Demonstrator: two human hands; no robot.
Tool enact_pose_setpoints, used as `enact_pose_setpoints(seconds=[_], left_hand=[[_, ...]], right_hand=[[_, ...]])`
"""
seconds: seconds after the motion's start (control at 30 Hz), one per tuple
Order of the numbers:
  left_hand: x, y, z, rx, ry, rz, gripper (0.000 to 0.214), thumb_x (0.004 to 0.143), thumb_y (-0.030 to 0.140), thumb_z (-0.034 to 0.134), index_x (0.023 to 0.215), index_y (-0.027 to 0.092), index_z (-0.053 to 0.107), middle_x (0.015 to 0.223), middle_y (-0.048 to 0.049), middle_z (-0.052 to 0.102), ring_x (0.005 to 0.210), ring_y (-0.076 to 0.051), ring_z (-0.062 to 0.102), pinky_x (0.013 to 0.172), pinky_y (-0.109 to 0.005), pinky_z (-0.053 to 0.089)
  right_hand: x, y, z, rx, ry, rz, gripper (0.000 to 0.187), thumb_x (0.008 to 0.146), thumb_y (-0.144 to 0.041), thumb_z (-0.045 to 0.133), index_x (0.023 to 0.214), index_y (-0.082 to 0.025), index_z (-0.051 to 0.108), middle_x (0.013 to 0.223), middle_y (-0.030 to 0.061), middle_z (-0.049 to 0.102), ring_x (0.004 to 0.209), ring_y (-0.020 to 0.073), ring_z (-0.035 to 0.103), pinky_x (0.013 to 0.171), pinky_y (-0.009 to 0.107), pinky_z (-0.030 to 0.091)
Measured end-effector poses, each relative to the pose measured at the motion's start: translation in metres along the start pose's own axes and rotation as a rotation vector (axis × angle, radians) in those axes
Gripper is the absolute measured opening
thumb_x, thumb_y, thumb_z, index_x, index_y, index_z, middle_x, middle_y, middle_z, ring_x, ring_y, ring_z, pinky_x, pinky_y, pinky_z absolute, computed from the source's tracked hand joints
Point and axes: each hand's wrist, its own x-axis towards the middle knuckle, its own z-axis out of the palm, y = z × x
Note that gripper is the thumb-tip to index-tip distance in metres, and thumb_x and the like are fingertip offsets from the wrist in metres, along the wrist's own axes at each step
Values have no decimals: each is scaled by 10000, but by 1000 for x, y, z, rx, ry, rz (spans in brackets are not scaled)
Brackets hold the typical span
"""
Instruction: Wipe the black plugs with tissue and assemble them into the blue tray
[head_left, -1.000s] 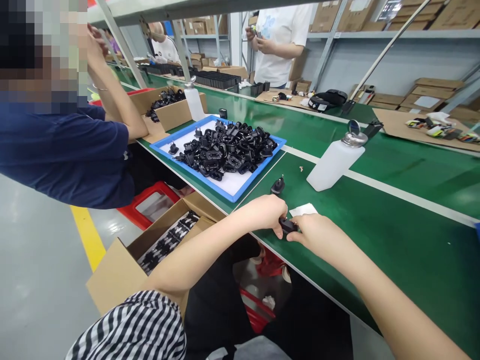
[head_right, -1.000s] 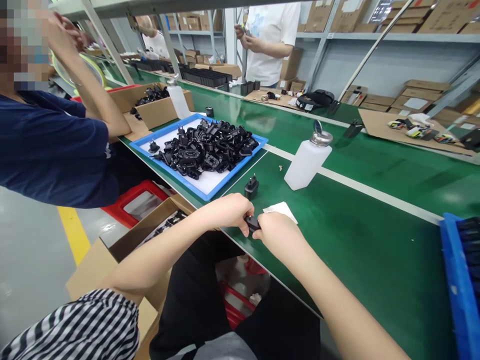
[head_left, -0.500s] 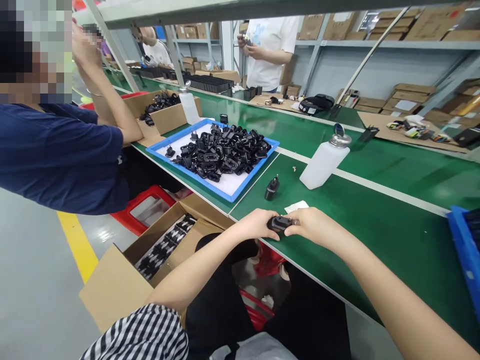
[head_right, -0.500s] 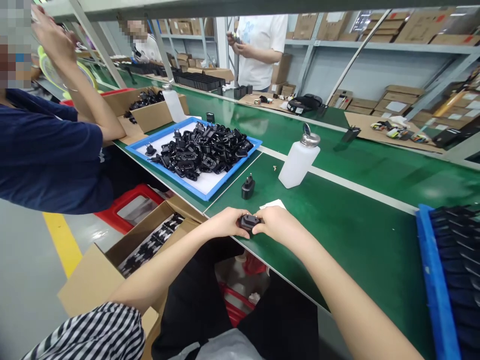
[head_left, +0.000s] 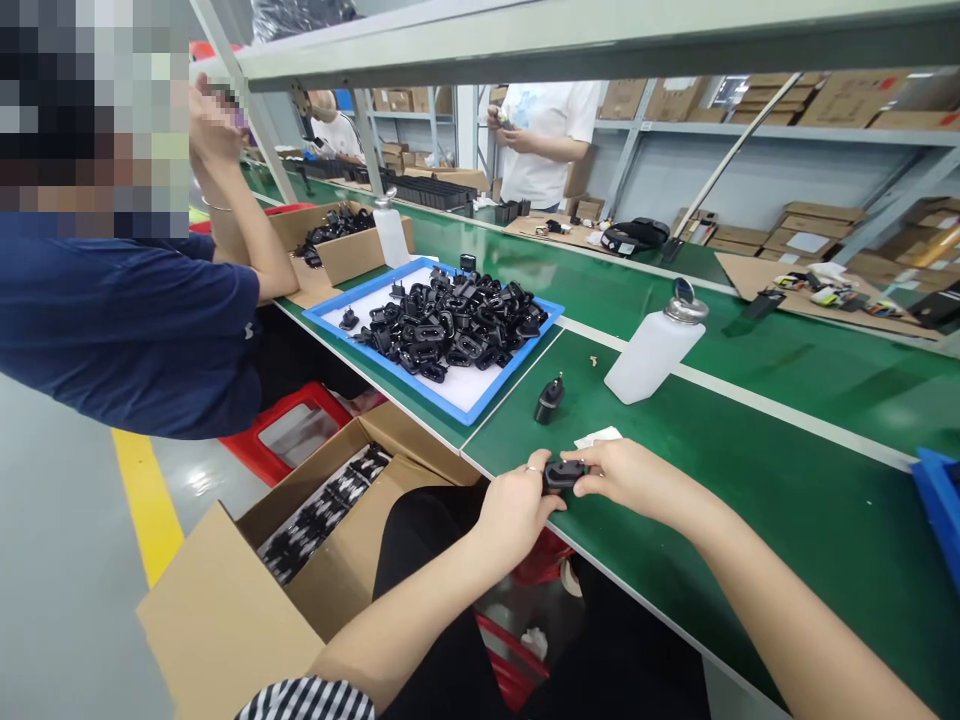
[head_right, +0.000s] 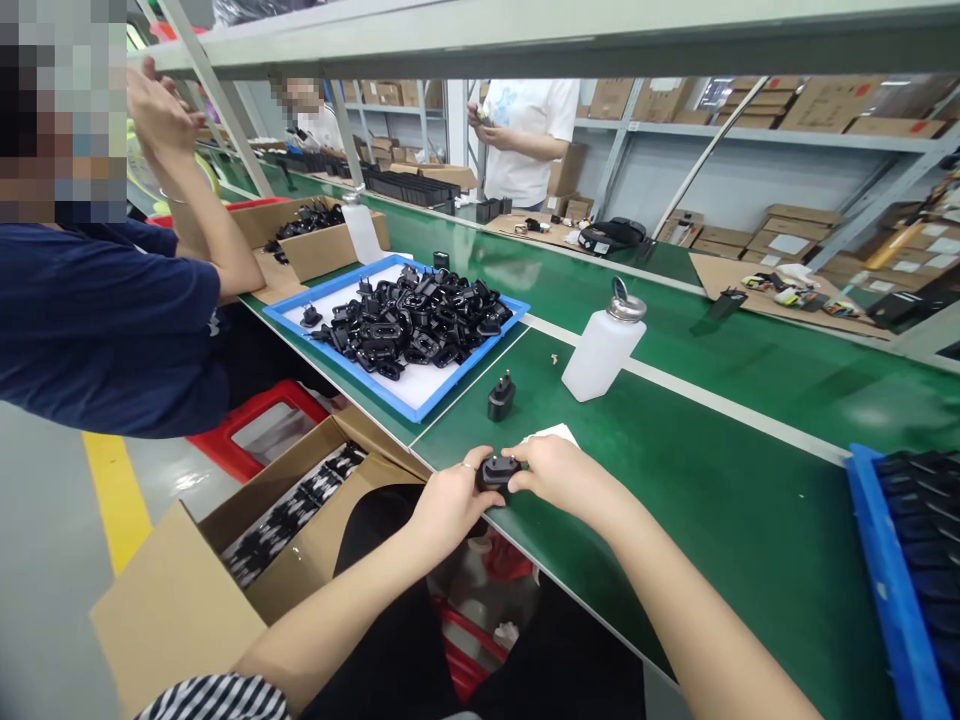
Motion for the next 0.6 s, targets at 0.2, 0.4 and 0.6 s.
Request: enact_pose_setpoints(seconds=[0.2, 0.4, 0.6], left_hand=[[0, 3, -23, -37, -102, 125, 231, 698, 288, 519, 917, 216, 503, 695, -6, 583, 653, -168, 555, 585, -238, 403], [3, 12, -37, 239, -255, 148, 222, 741, 309, 459, 898, 153, 450, 671, -48, 594, 618, -222, 568, 515, -266, 397], [3, 4, -29, 131, -205, 175, 251, 748, 307, 442, 964, 180, 435, 729, -33, 582, 661, -196, 557, 550, -256, 401]], right_hand=[[5, -1, -4, 20, -58, 40, 179, 660, -70, 569, 787, -188, 616, 616, -8, 560, 587, 148, 505, 493, 194, 339], [12, 1, -8, 26, -125, 29, 48, 630, -115, 592, 637, -163, 591, 582, -5, 514, 570, 142, 471, 464, 195, 302], [9, 5, -5, 87, -106, 6, 66, 621, -107, 583, 650, -165, 591, 593, -9, 519, 592, 147, 477, 490, 208, 313]])
